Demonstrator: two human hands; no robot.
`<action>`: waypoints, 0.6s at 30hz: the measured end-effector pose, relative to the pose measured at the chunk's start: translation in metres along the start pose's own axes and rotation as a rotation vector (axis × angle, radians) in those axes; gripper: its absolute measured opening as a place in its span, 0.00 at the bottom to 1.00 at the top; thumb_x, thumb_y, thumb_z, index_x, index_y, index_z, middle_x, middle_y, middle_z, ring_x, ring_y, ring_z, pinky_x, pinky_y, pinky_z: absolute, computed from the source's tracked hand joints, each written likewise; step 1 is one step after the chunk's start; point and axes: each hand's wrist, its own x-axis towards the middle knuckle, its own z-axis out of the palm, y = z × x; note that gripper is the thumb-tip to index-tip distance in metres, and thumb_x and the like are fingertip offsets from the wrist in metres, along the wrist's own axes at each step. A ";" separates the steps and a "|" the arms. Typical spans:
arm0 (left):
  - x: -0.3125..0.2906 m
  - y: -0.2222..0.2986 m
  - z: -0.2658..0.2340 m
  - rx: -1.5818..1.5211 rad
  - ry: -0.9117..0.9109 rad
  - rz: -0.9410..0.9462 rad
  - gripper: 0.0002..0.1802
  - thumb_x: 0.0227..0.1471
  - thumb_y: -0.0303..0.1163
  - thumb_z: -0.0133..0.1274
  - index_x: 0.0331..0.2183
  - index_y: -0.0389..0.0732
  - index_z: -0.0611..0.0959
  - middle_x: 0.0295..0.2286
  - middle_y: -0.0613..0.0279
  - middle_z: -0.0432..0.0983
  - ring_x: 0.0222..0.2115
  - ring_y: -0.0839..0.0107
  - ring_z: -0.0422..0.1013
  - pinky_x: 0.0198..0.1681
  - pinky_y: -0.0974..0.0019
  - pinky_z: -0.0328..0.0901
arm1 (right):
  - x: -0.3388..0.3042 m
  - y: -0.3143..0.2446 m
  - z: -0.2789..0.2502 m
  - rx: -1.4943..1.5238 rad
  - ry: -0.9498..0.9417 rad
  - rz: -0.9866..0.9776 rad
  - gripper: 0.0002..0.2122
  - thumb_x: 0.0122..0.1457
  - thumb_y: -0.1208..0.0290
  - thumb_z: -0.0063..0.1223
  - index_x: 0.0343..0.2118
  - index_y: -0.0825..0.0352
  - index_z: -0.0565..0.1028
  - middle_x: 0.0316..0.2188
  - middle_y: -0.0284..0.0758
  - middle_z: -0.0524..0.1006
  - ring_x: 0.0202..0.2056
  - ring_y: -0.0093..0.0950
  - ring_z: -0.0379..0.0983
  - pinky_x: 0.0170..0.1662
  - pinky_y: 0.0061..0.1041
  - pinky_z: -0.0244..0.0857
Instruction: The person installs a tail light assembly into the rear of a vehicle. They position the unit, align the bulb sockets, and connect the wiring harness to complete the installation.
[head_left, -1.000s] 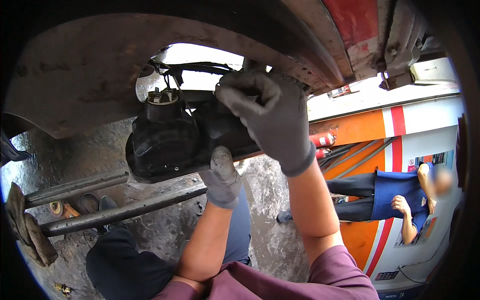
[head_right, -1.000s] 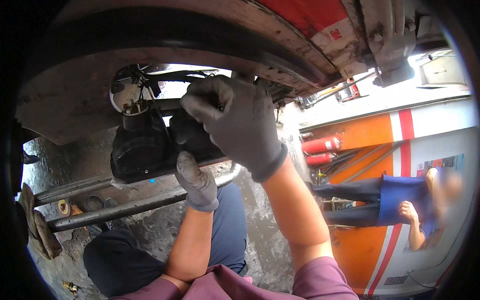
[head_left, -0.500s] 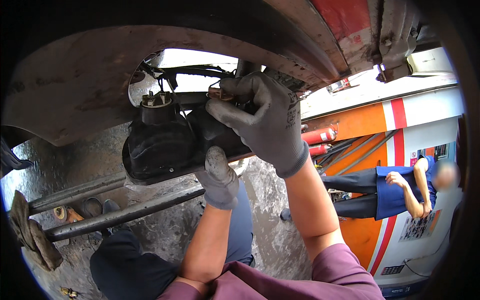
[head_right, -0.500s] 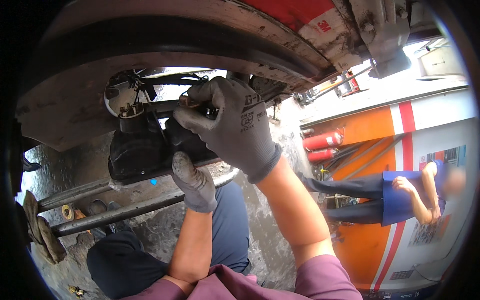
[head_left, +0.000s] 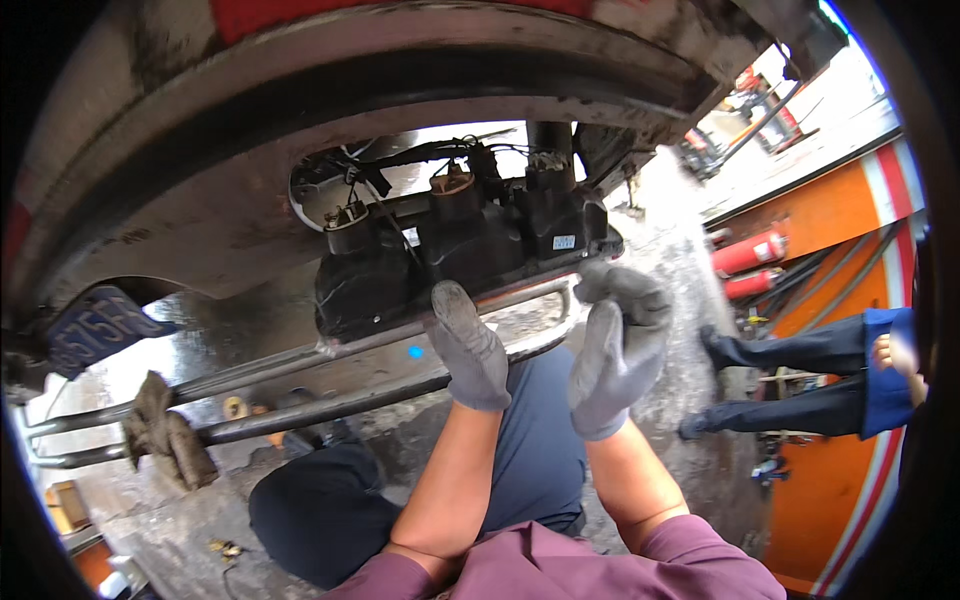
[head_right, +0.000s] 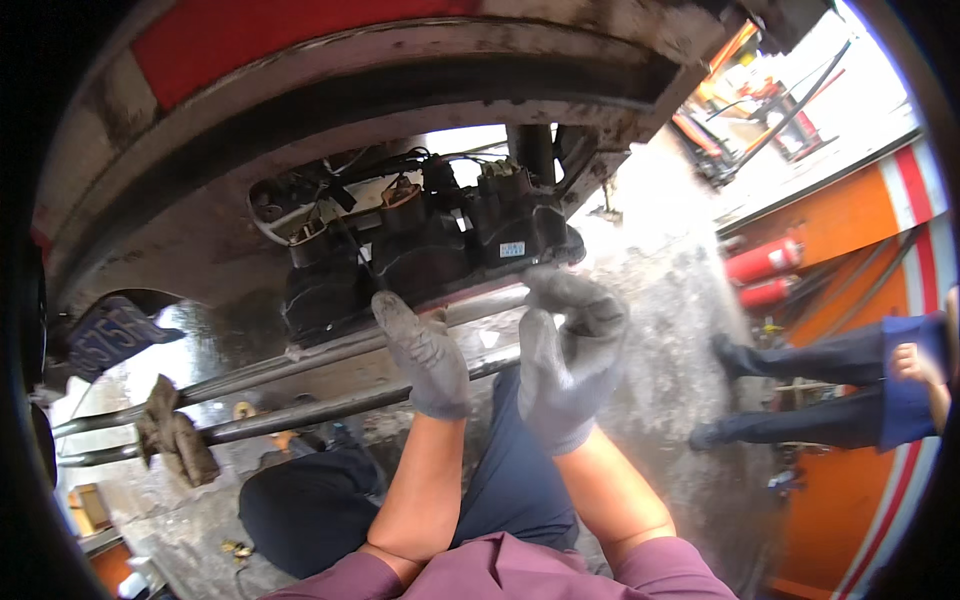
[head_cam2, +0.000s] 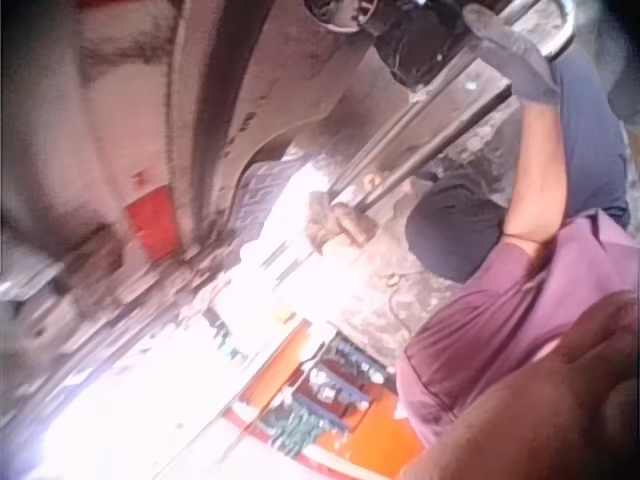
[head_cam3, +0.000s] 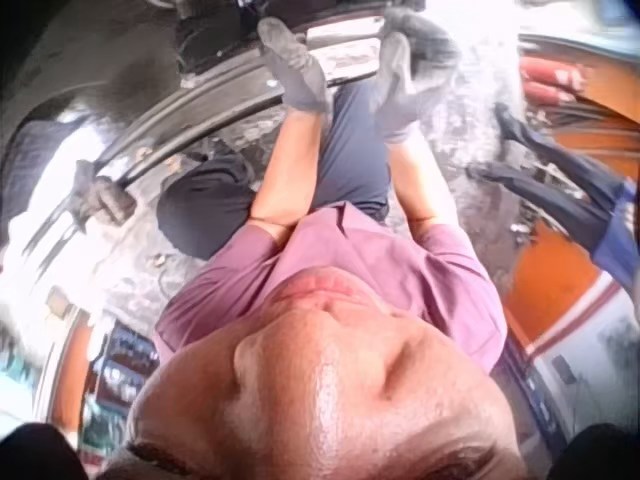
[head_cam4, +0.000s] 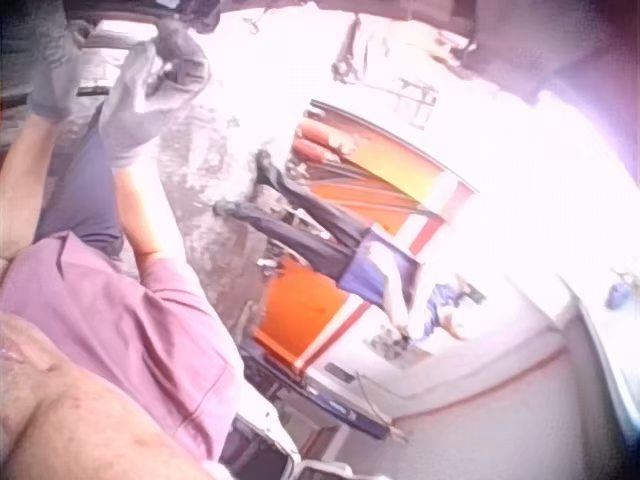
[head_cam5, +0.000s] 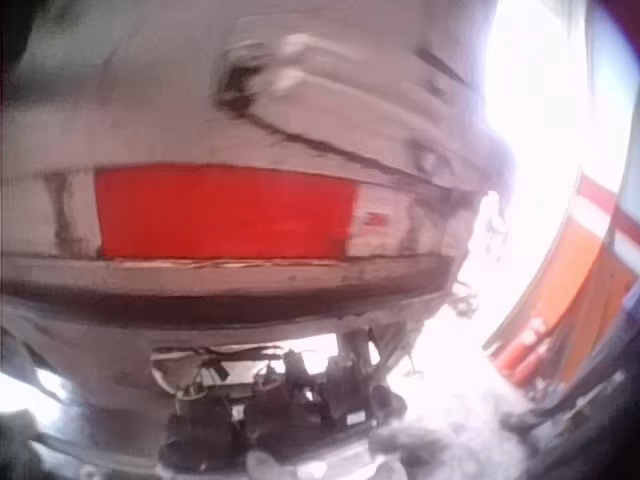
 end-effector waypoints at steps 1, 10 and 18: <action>0.006 0.004 -0.013 0.185 -0.063 0.034 0.34 0.67 0.52 0.35 0.65 0.41 0.57 0.57 0.63 0.64 0.53 0.73 0.65 0.58 0.66 0.60 | -0.008 0.004 0.000 -0.010 0.018 0.191 0.18 0.62 0.69 0.52 0.51 0.73 0.67 0.44 0.43 0.76 0.43 0.30 0.75 0.51 0.30 0.69; -0.007 0.121 -0.038 1.019 -0.451 0.341 0.27 0.65 0.47 0.43 0.52 0.33 0.73 0.43 0.52 0.77 0.47 0.66 0.73 0.50 0.65 0.66 | -0.020 0.064 0.042 0.673 -0.144 0.512 0.29 0.67 0.48 0.44 0.58 0.71 0.63 0.50 0.40 0.72 0.52 0.30 0.72 0.53 0.33 0.70; 0.011 0.215 0.081 1.604 -0.663 0.799 0.17 0.62 0.27 0.47 0.51 0.36 0.78 0.49 0.51 0.75 0.50 0.61 0.73 0.52 0.62 0.68 | 0.005 0.045 0.044 0.743 0.015 0.576 0.34 0.55 0.66 0.66 0.59 0.74 0.59 0.46 0.39 0.74 0.48 0.27 0.72 0.53 0.24 0.65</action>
